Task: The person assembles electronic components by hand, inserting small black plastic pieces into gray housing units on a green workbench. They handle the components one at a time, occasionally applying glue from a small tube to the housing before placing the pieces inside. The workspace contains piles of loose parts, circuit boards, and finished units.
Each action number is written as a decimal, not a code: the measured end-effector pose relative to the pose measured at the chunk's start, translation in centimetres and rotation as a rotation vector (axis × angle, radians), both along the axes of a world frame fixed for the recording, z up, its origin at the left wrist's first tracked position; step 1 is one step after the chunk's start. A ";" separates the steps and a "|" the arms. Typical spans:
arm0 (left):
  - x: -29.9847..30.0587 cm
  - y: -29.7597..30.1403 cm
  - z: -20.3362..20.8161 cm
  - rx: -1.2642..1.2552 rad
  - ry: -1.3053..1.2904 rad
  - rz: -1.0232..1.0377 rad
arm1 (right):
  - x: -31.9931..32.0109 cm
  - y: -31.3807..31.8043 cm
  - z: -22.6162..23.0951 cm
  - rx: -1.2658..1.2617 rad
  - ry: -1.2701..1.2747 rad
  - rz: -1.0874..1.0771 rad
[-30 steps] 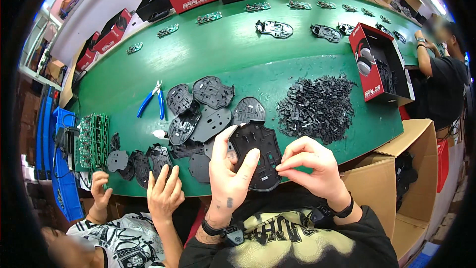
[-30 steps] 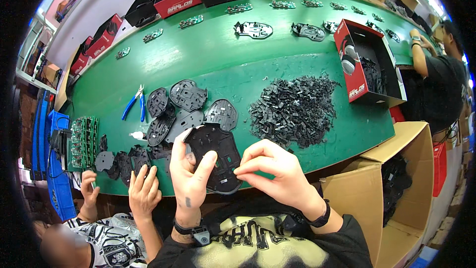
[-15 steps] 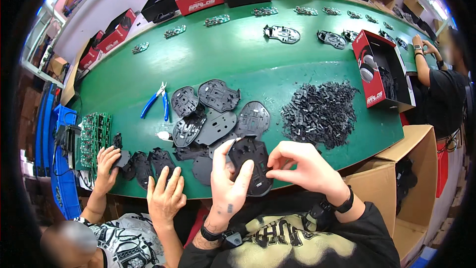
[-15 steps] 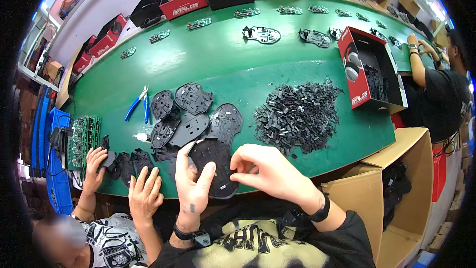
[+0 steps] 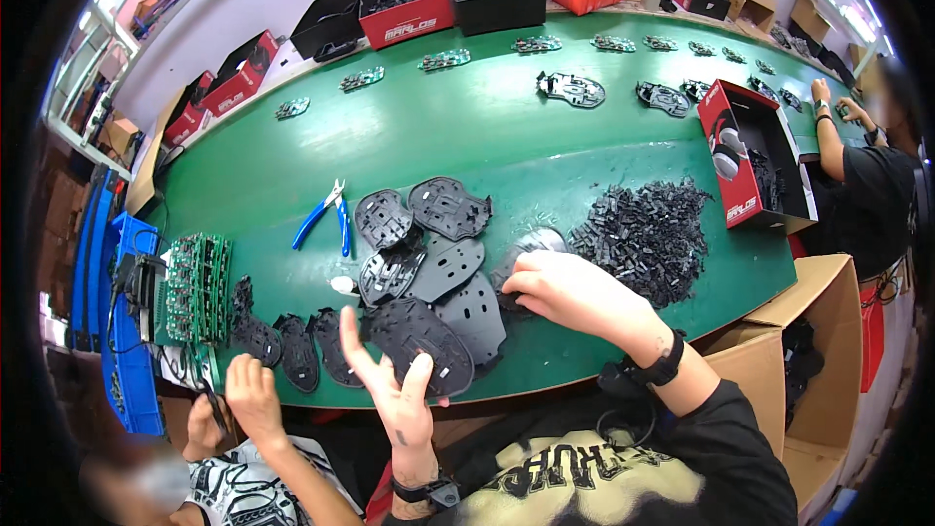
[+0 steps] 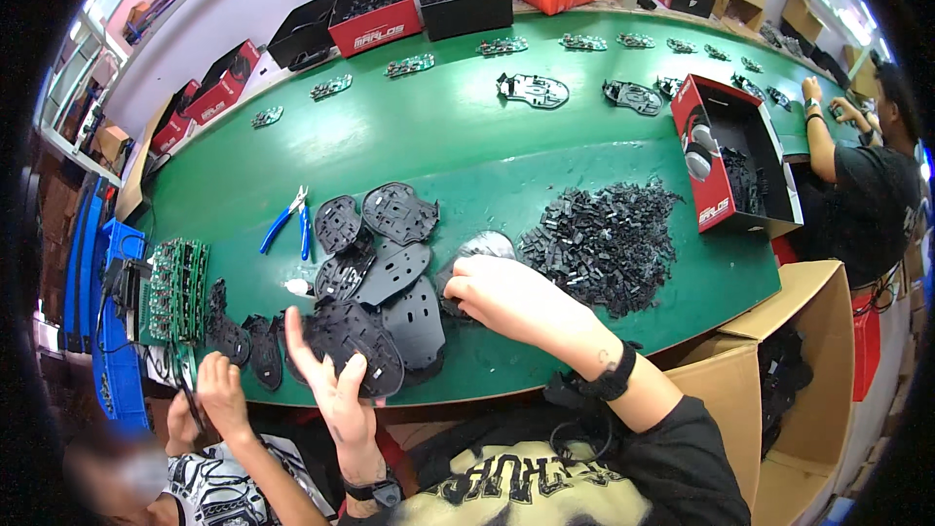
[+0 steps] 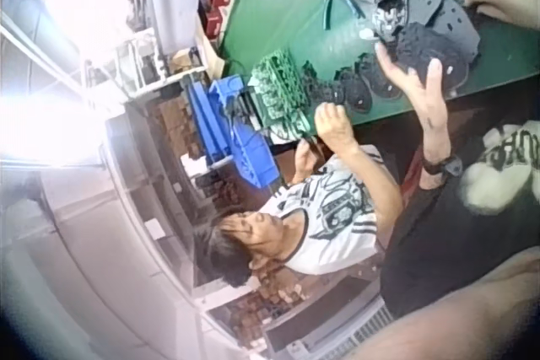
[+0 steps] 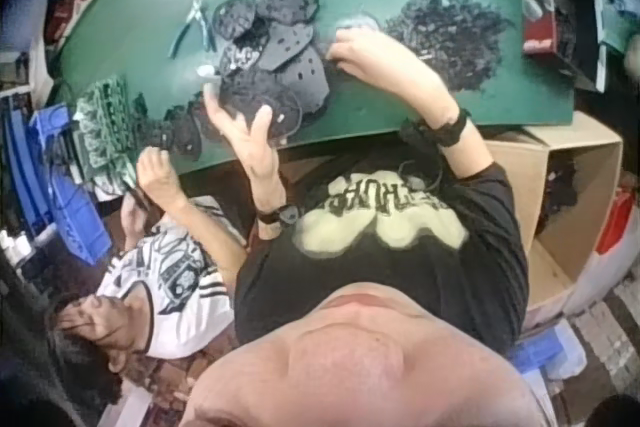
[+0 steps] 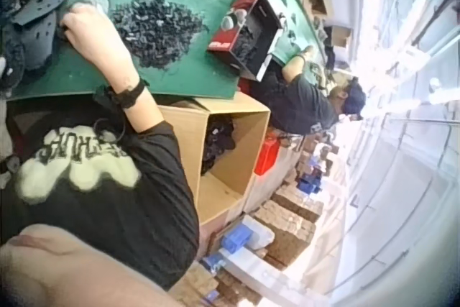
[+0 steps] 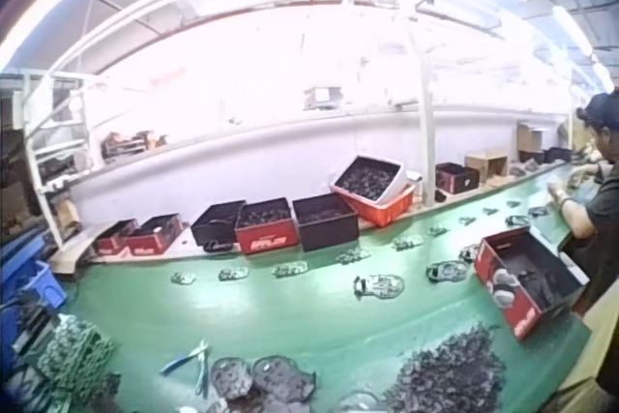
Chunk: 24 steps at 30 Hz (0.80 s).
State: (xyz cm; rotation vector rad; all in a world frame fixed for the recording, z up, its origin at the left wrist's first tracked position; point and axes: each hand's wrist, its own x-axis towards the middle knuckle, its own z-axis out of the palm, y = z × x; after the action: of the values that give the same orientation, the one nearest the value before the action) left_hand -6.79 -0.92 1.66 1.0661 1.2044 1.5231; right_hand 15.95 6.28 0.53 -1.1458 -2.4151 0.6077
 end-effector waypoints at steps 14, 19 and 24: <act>1.6 0.5 -2.1 0.192 0.418 -0.524 | -2.0 -6.2 3.3 0.275 0.559 -0.316; 2.8 -0.5 -1.4 0.105 0.419 -0.560 | -2.3 -6.9 2.7 0.237 0.651 -0.281; 2.3 -1.9 -2.0 -0.143 -0.069 -0.223 | 2.6 -3.2 2.3 0.297 0.399 -0.547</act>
State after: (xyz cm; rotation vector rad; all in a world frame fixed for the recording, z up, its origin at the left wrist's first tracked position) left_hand -4.48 -2.85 -0.33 1.0081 1.0909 1.2731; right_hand 18.52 3.05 2.85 -1.3260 -1.6856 0.2545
